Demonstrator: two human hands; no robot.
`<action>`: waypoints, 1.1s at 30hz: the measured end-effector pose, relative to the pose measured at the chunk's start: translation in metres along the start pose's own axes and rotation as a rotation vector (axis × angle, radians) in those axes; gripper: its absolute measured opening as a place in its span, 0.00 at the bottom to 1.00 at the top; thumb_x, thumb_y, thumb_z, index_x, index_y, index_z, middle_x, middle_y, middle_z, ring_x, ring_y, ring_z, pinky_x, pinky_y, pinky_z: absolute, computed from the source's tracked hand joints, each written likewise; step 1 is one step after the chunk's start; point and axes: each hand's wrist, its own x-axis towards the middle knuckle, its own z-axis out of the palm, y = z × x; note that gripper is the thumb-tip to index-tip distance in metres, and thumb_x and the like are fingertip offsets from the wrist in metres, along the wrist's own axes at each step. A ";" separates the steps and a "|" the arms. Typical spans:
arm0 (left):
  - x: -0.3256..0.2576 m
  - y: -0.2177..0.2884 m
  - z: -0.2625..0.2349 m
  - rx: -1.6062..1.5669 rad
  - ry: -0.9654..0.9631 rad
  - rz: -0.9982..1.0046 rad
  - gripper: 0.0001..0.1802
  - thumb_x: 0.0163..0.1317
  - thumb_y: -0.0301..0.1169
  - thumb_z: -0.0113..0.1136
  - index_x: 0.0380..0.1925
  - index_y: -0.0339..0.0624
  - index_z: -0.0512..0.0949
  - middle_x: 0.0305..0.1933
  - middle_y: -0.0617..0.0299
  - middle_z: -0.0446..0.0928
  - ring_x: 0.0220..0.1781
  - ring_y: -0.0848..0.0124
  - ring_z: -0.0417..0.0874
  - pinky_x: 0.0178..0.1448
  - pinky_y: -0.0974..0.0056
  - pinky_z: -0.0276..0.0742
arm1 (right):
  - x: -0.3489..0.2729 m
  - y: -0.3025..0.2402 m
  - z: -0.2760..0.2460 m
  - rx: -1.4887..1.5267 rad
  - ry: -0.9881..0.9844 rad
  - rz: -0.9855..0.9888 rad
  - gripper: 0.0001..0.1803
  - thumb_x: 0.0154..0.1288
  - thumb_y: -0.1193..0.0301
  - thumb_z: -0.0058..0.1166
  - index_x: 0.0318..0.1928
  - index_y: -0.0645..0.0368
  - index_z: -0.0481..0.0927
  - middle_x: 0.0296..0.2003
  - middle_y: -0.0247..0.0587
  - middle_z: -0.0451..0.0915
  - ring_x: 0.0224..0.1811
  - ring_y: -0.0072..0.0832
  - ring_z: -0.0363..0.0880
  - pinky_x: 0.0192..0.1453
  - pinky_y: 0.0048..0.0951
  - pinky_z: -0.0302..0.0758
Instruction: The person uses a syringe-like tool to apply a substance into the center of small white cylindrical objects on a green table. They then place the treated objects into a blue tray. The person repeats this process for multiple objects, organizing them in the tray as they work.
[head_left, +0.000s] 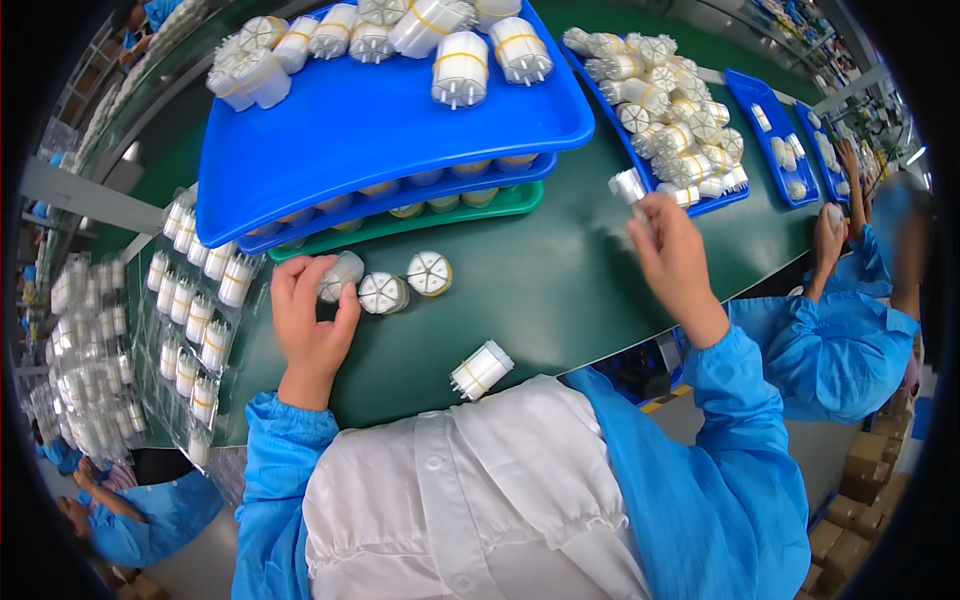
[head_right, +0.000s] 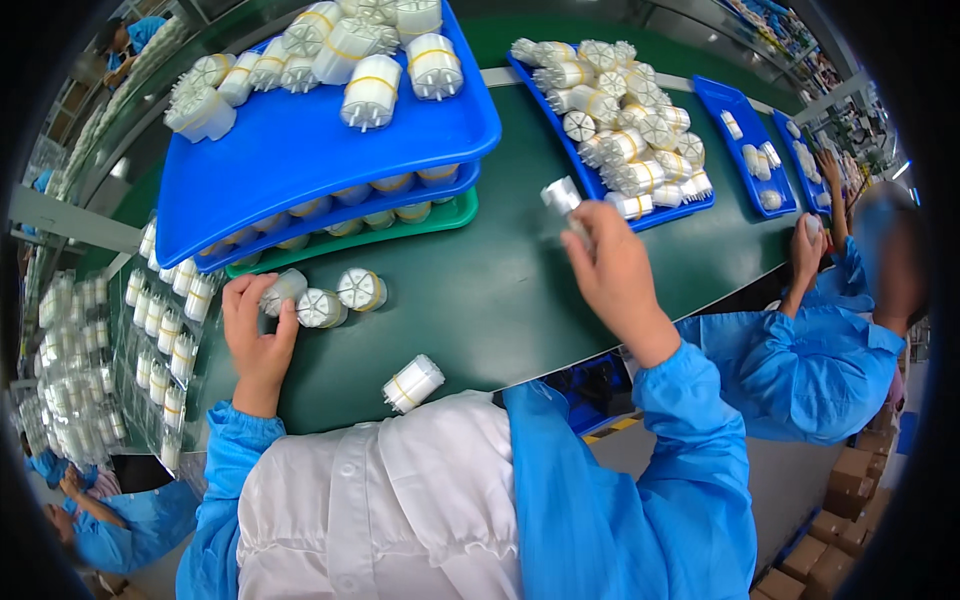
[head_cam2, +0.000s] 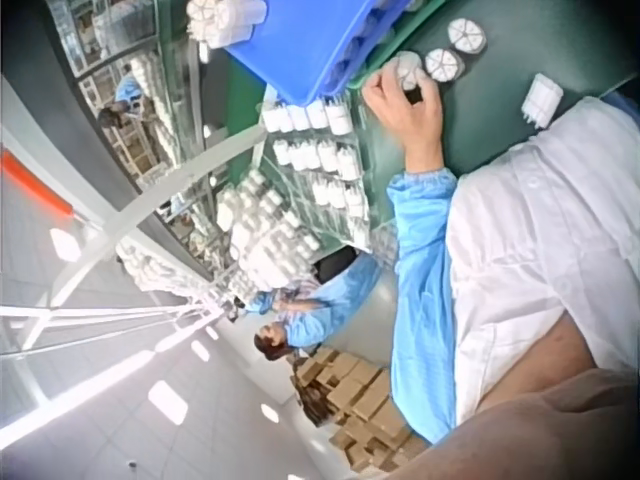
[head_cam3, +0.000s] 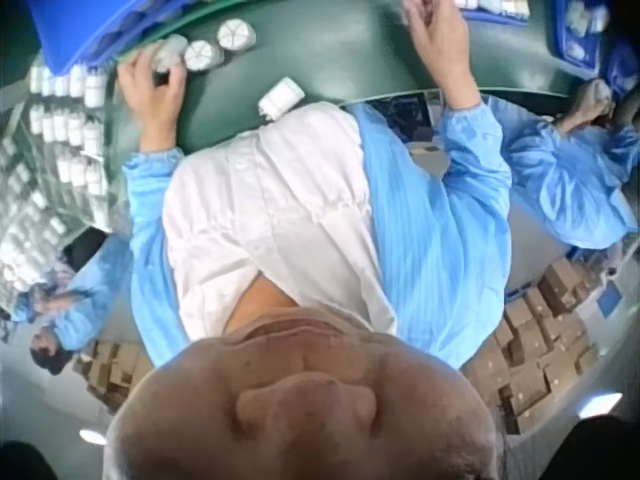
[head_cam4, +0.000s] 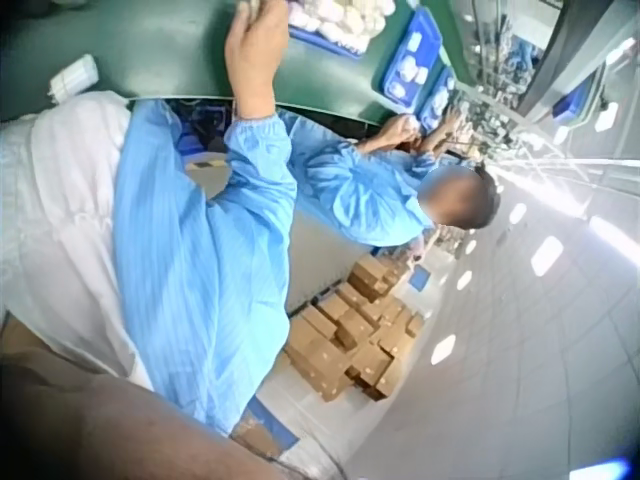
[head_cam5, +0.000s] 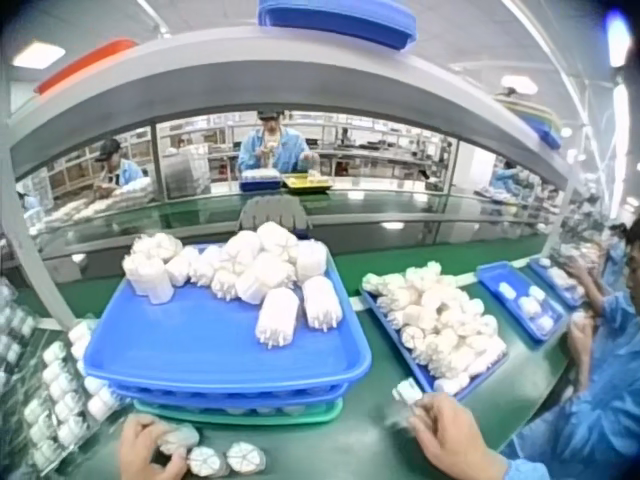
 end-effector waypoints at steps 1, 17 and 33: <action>0.001 0.000 0.000 0.000 0.004 0.009 0.21 0.52 0.23 0.71 0.49 0.39 0.81 0.48 0.51 0.75 0.48 0.56 0.79 0.52 0.57 0.77 | 0.011 0.002 0.005 0.074 0.041 0.055 0.16 0.67 0.76 0.63 0.52 0.61 0.75 0.41 0.52 0.81 0.38 0.50 0.82 0.40 0.43 0.78; -0.001 -0.002 0.001 -0.044 0.044 -0.019 0.21 0.51 0.25 0.72 0.48 0.41 0.83 0.46 0.53 0.76 0.45 0.57 0.80 0.46 0.58 0.79 | -0.024 -0.115 0.035 0.236 -0.406 -0.747 0.18 0.63 0.70 0.66 0.53 0.59 0.82 0.51 0.46 0.83 0.50 0.44 0.83 0.54 0.43 0.80; -0.002 0.000 -0.007 -0.086 0.022 -0.102 0.27 0.51 0.22 0.71 0.54 0.38 0.79 0.49 0.53 0.80 0.49 0.59 0.80 0.52 0.59 0.77 | 0.009 -0.102 0.054 0.247 -0.138 -0.307 0.23 0.57 0.70 0.70 0.53 0.61 0.79 0.46 0.49 0.76 0.43 0.45 0.80 0.44 0.41 0.79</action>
